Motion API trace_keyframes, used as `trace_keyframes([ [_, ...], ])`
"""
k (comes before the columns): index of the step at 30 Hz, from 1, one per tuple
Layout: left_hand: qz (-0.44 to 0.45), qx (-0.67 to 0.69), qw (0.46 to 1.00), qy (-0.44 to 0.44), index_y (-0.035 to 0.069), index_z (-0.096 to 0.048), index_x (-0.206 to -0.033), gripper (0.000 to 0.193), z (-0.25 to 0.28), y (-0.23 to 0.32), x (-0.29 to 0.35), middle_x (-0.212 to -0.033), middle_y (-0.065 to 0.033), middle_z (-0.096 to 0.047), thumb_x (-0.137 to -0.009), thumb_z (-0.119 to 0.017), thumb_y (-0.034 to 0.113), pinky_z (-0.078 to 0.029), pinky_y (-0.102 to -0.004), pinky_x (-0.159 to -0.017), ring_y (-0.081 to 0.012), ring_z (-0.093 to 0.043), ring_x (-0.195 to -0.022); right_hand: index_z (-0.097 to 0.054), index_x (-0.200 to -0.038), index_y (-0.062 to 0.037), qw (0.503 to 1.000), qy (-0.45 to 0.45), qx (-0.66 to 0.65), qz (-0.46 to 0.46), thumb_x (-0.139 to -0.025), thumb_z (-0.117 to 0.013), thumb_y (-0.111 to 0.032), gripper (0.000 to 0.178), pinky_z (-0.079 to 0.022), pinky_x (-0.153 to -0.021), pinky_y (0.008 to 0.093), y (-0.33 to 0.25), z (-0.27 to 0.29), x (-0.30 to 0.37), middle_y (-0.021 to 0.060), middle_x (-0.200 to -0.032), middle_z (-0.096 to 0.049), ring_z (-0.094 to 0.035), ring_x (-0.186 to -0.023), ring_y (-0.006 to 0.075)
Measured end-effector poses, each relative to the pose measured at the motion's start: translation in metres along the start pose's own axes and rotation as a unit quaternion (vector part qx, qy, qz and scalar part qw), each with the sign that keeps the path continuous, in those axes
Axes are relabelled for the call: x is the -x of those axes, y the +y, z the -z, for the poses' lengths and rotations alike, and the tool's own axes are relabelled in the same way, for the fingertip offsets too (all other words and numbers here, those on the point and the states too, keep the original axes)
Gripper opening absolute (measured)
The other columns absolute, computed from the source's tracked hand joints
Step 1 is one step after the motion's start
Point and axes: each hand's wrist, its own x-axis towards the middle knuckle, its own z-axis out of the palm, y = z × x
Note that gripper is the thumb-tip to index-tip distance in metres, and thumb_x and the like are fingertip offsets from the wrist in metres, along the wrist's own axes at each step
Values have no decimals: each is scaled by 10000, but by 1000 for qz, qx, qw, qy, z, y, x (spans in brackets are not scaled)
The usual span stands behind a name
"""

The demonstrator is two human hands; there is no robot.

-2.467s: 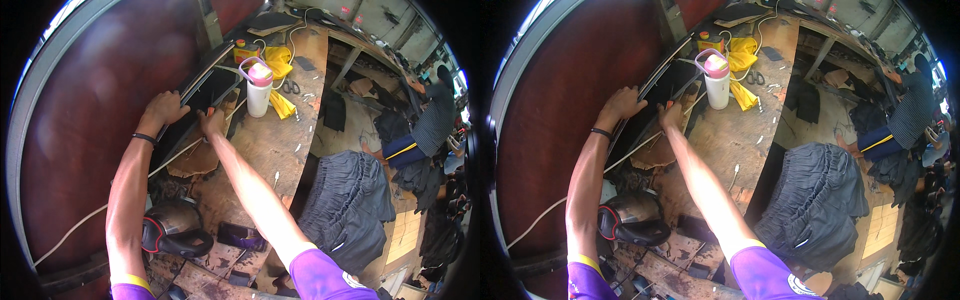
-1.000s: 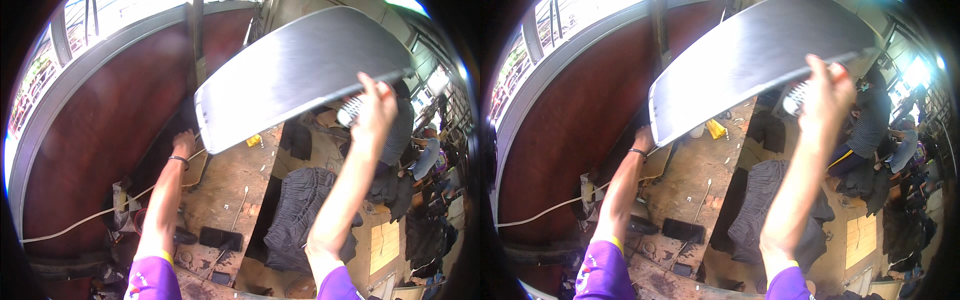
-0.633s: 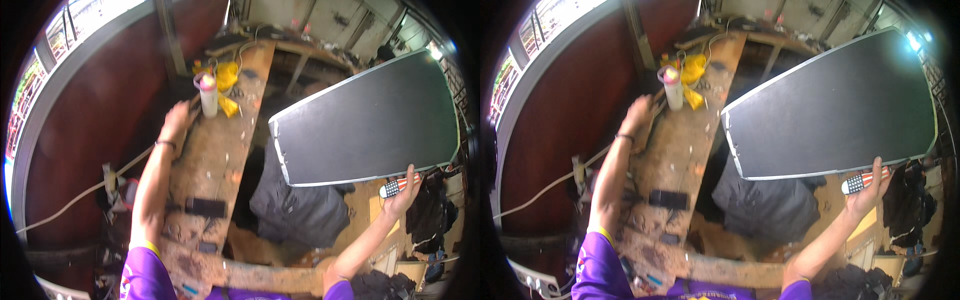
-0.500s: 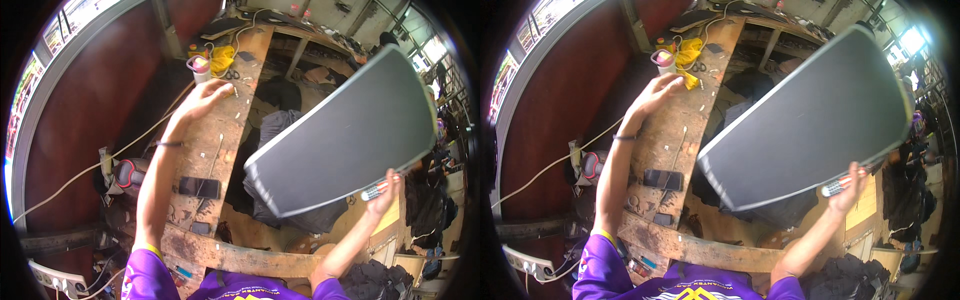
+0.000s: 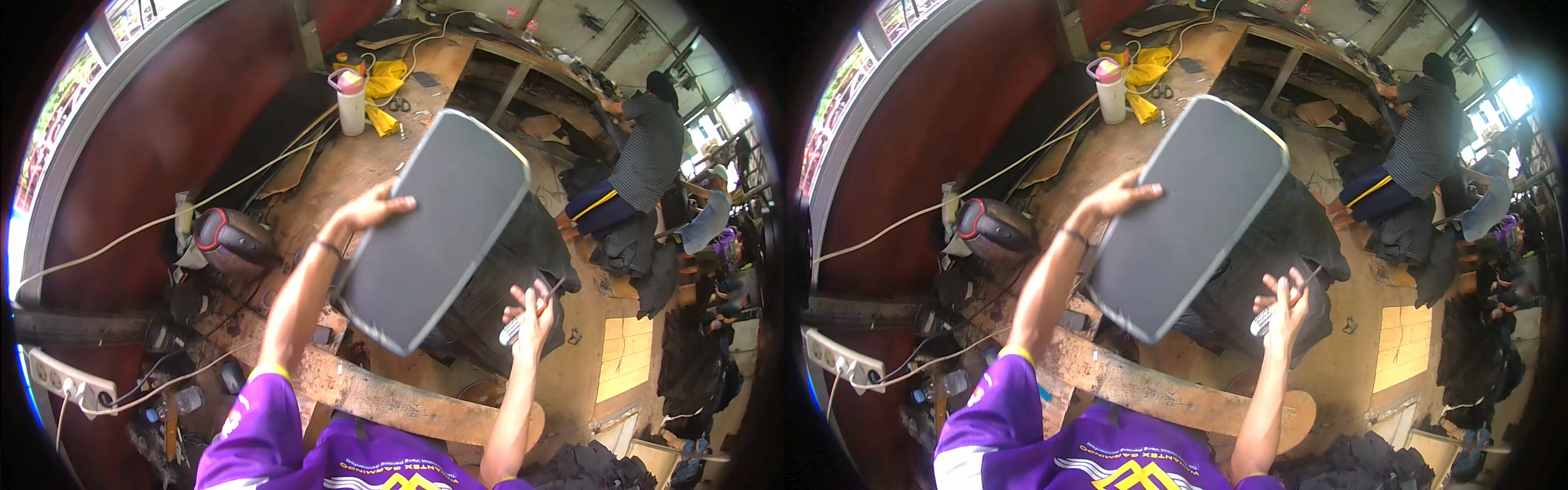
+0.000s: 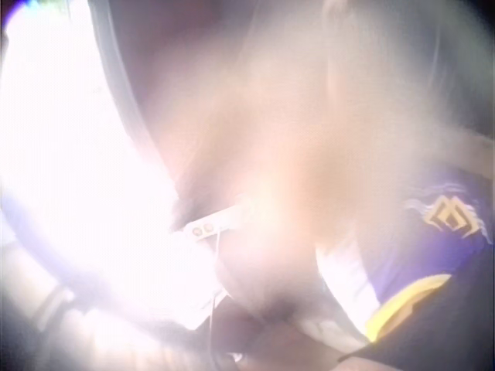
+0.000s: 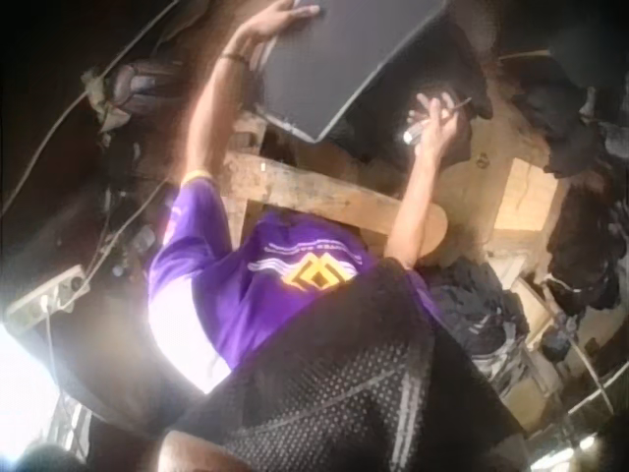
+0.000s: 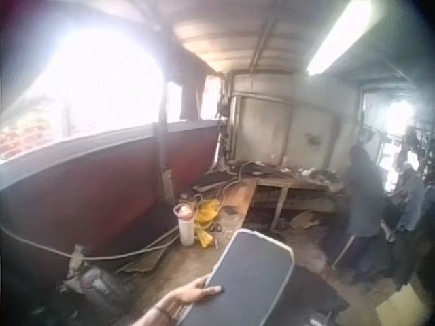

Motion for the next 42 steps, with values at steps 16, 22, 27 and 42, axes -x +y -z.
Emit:
trace_keyframes([
  [16,113,-248,935,229,-33,-622,-1344,703,183,-122,-147,-1192,-233,-722,-885,-789,473,-545,-430,-964,-334,-705,-1109,-492,-1321,-46,962,213,63,-159,-1040,-612,-134,318,-515,-441,294,88,73,173,172,-942,-722,-637,-497,168],
  [22,87,-521,762,375,-1,-505,-1400,818,137,-112,-126,-1402,-286,-549,-886,-713,601,-500,-528,-1036,-469,-571,-1257,-526,-1313,-9,975,152,94,-130,-1034,-628,-145,327,-545,-459,273,76,62,164,162,-940,-721,-643,-528,151],
  [27,-176,-567,668,449,22,-577,-1362,624,59,-75,-83,-1450,-276,-490,-934,-733,448,-463,-571,-1078,-469,-503,-1328,-545,-1323,-15,977,149,65,-137,-1029,-652,-177,353,-548,-472,255,73,104,189,107,-932,-734,-623,-531,99],
  [42,-165,-548,818,58,48,-681,-1131,450,-529,-147,203,-1098,-191,-688,-995,-598,469,-408,-566,-1037,-356,-646,-1055,-531,-1225,-62,941,290,69,-163,-1027,-651,-209,274,-503,-442,276,162,481,273,75,-784,-653,-591,-487,127],
])
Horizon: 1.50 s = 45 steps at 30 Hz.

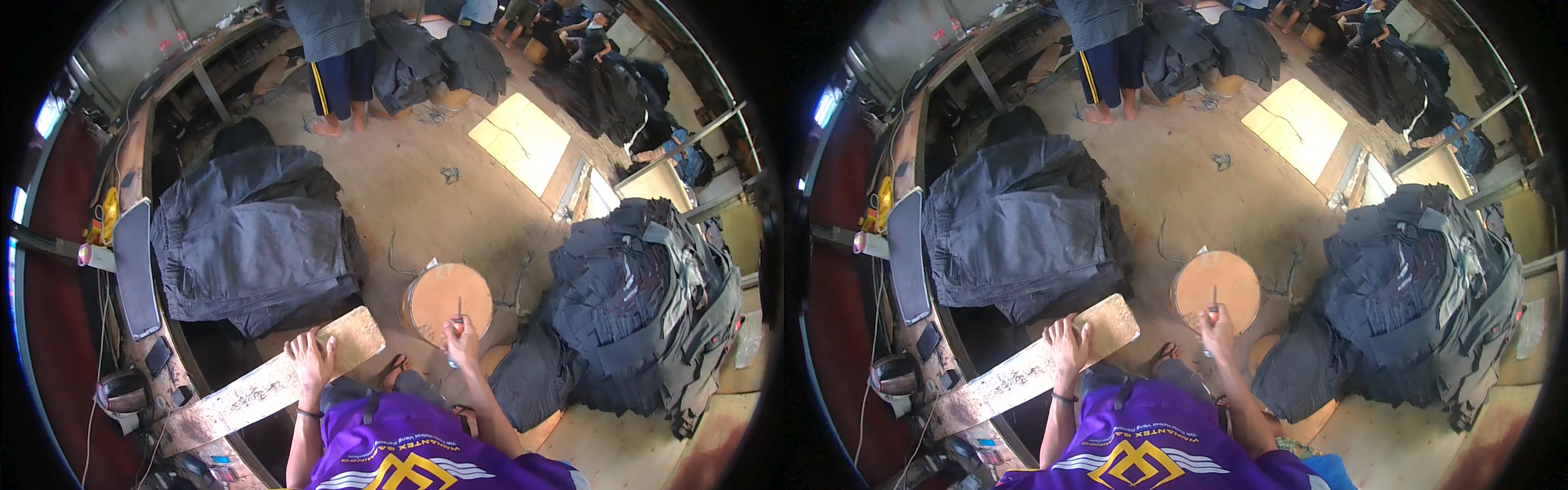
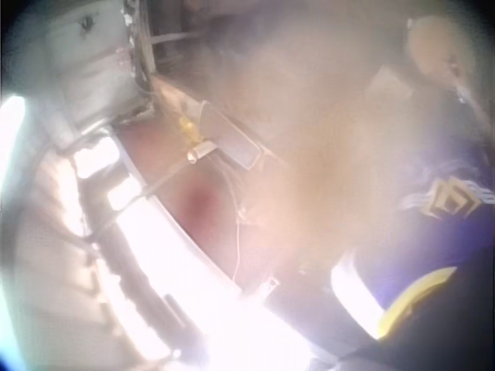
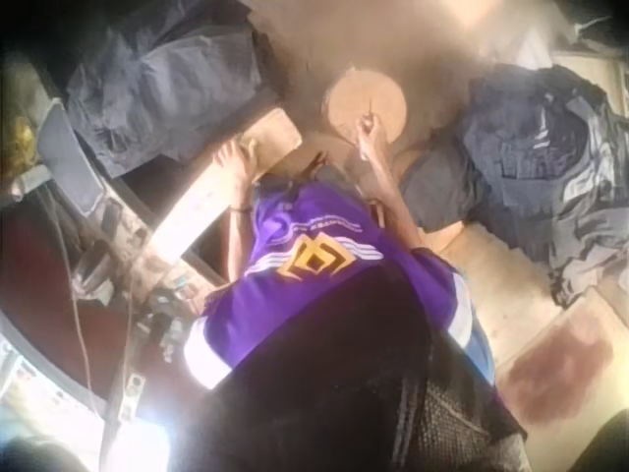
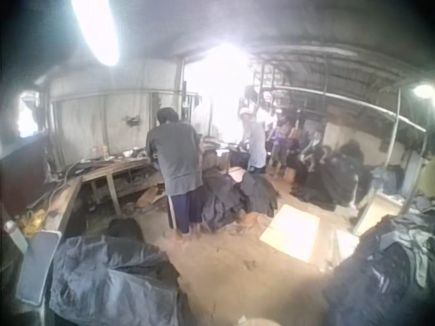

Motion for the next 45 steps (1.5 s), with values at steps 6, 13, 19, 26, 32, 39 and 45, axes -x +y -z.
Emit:
trace_keyframes([
  [6,25,-9,997,-79,50,-627,-814,501,-31,14,-38,-808,-210,-683,-979,-574,520,-471,-540,-783,-408,-670,-834,-551,-1259,-61,936,21,333,-112,-919,-660,-196,382,-606,-621,451,121,96,-113,207,-970,-716,-739,-752,352],
  [13,128,-30,989,-63,69,-663,-687,590,-31,32,-41,-733,-177,-701,-976,-566,574,-446,-503,-822,-366,-680,-792,-718,-1080,-31,845,-120,493,-169,-895,-624,-240,295,-590,-878,470,150,116,-146,256,-1069,-719,-727,-1006,378],
  [19,225,-9,974,17,74,-618,-633,519,-36,48,-47,-716,-135,-689,-1005,-588,435,-398,-480,-844,-350,-633,-758,-656,-1145,-38,812,-264,519,-52,-873,-703,-340,409,-580,-829,489,80,59,-197,228,-972,-735,-727,-935,392],
  [26,216,-2,975,44,66,-649,-641,425,-41,50,-44,-685,-118,-666,-980,-621,321,-419,-466,-866,-347,-621,-743,-619,-1128,-23,853,-236,461,-71,-902,-680,-340,395,-573,-832,506,-44,44,-319,260,-1050,-719,-723,-963,422],
  [32,273,-61,960,20,48,-742,-761,379,-52,52,-54,-786,-153,-712,-990,-593,311,-475,-494,-929,-373,-659,-844,-613,-1158,20,815,-210,539,20,-938,-654,-439,510,-533,-954,508,-66,93,-450,283,-1194,-679,-654,-1141,455],
  [39,357,-140,839,-387,31,-766,-1024,492,-139,50,-147,-1081,-269,-699,-971,-557,473,-497,-484,-1005,-426,-633,-1139,-655,-1079,41,908,-55,397,-124,-924,-695,-450,516,-540,-890,475,-72,214,-603,268,-1043,-717,-691,-1044,447],
  [45,237,126,877,-399,-12,-729,-1041,629,-344,217,-473,-1045,-271,-728,-977,-554,589,-536,-516,-883,-444,-696,-1035,-676,-838,83,929,50,311,-193,-916,-718,-382,473,-536,-773,458,-100,272,-705,234,-833,-723,-720,-804,342],
])
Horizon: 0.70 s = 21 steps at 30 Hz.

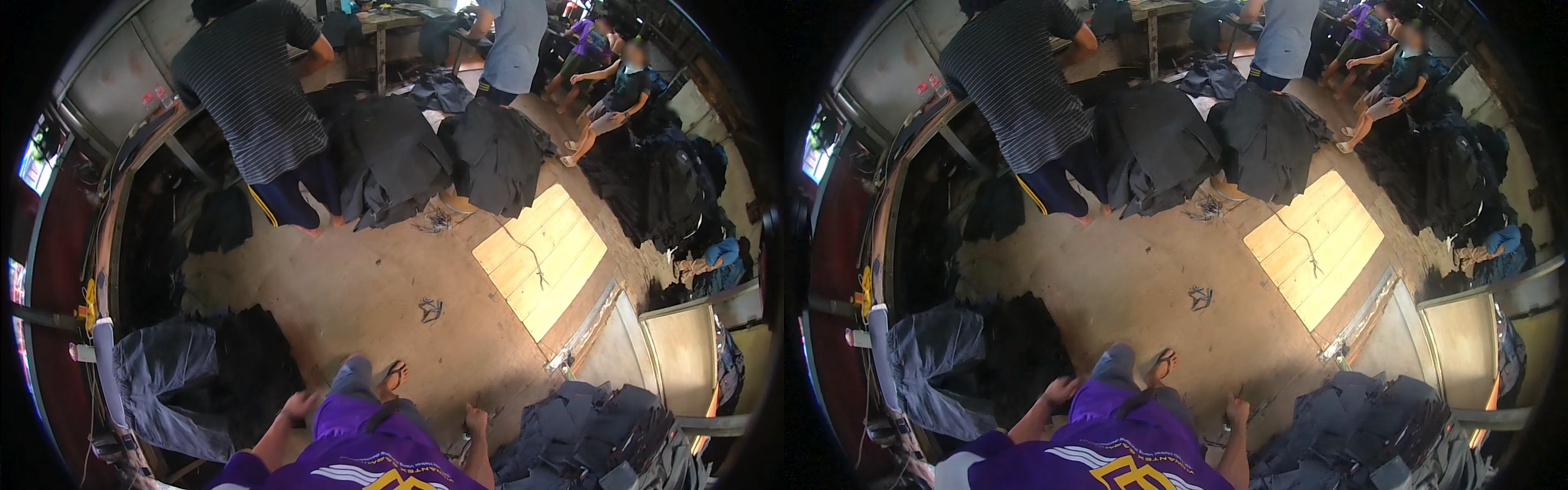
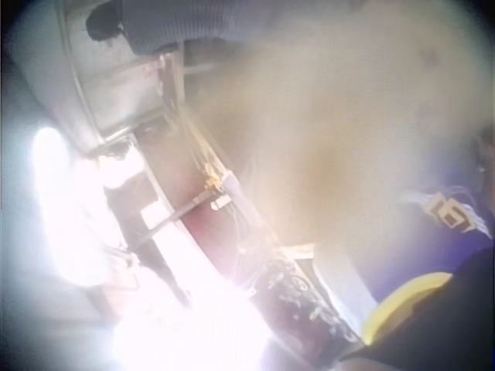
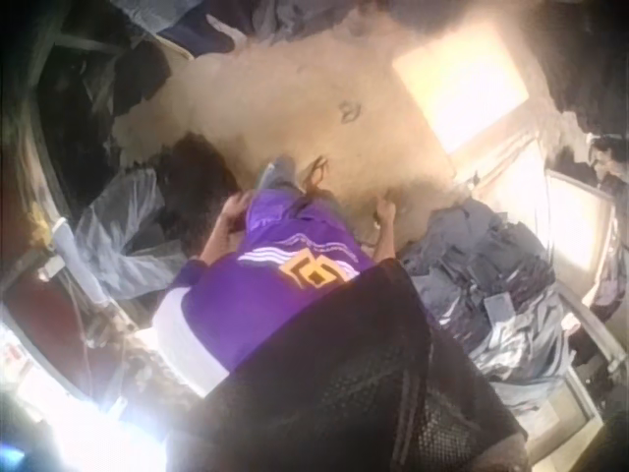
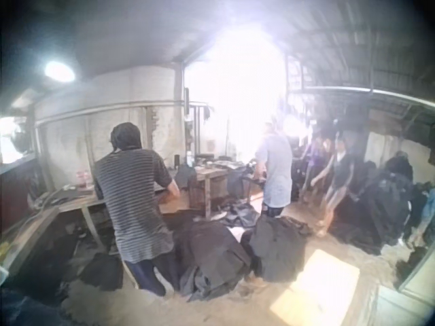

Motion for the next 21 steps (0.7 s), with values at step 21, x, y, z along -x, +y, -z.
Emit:
trace_keyframes([
  [21,-115,42,992,42,32,-731,-1104,508,177,557,-475,-1104,-179,-756,-962,-607,504,-549,-455,-940,-357,-712,-1073,-727,-964,43,994,-28,63,88,-894,-644,-458,512,-552,-832,524,-379,148,-342,305,-967,-713,-711,-959,466],
])
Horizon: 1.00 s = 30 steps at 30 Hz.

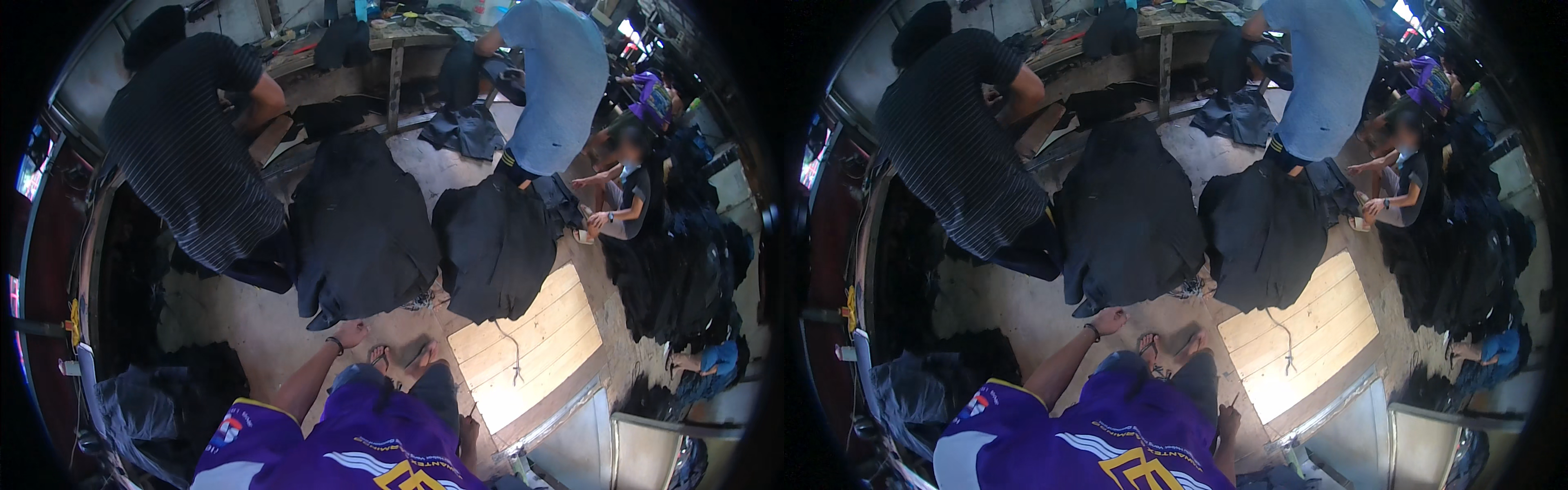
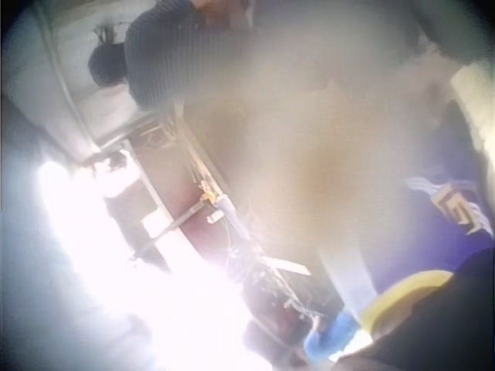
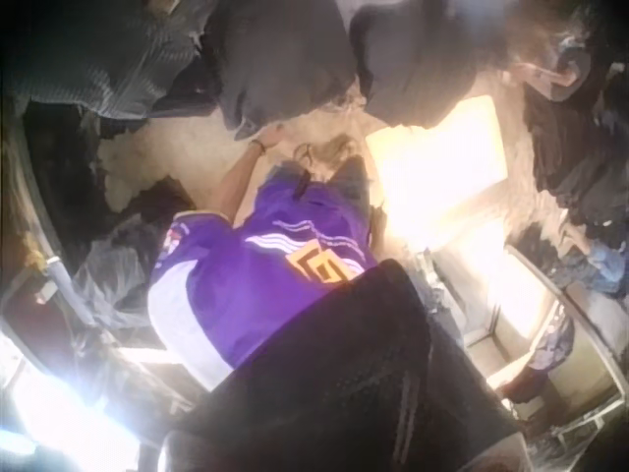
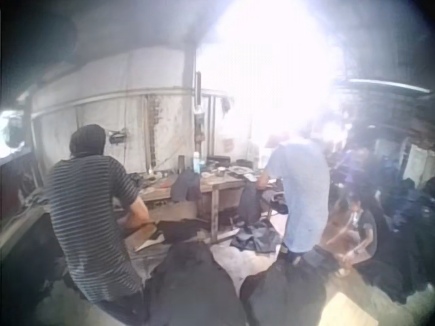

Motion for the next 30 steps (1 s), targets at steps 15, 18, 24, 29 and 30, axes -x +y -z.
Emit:
trace_keyframes([
  [15,330,45,943,7,81,-725,-992,413,-114,48,83,-985,-186,-751,-1039,-503,426,-552,-487,-861,-356,-716,-948,-644,-1154,-22,959,9,156,237,-947,-668,-353,392,-566,-845,524,-340,106,-375,194,-977,-742,-715,-953,405],
  [18,462,236,855,2,31,-712,-1072,460,-122,76,93,-963,-168,-760,-1050,-517,447,-574,-413,-829,-278,-744,-876,-580,-1353,-28,915,96,127,371,-931,-692,-289,508,-539,-936,504,-413,115,-416,209,-1114,-712,-688,-1058,397],
  [24,337,342,856,189,-60,-664,-1100,435,-76,142,36,-937,-143,-757,-1049,-593,366,-579,-343,-815,-212,-746,-857,-426,-1552,-90,959,-65,151,232,-920,-686,-238,700,-494,-1065,475,-477,122,-430,270,-1444,-536,-561,-1304,422],
  [29,254,351,866,248,-73,-635,-1147,430,-30,187,-13,-990,-152,-748,-1064,-585,346,-577,-344,-848,-216,-738,-902,-269,-1633,-116,936,-23,183,299,-903,-673,-218,840,-475,-1105,455,-459,113,-420,346,-1621,-263,-474,-1406,442],
  [30,235,365,865,253,-80,-630,-1148,438,-27,192,-16,-1003,-156,-744,-1066,-584,348,-575,-345,-860,-212,-733,-914,-244,-1641,-118,923,1,192,334,-897,-664,-215,860,-485,-1092,450,-455,111,-421,367,-1619,-240,-499,-1385,442],
])
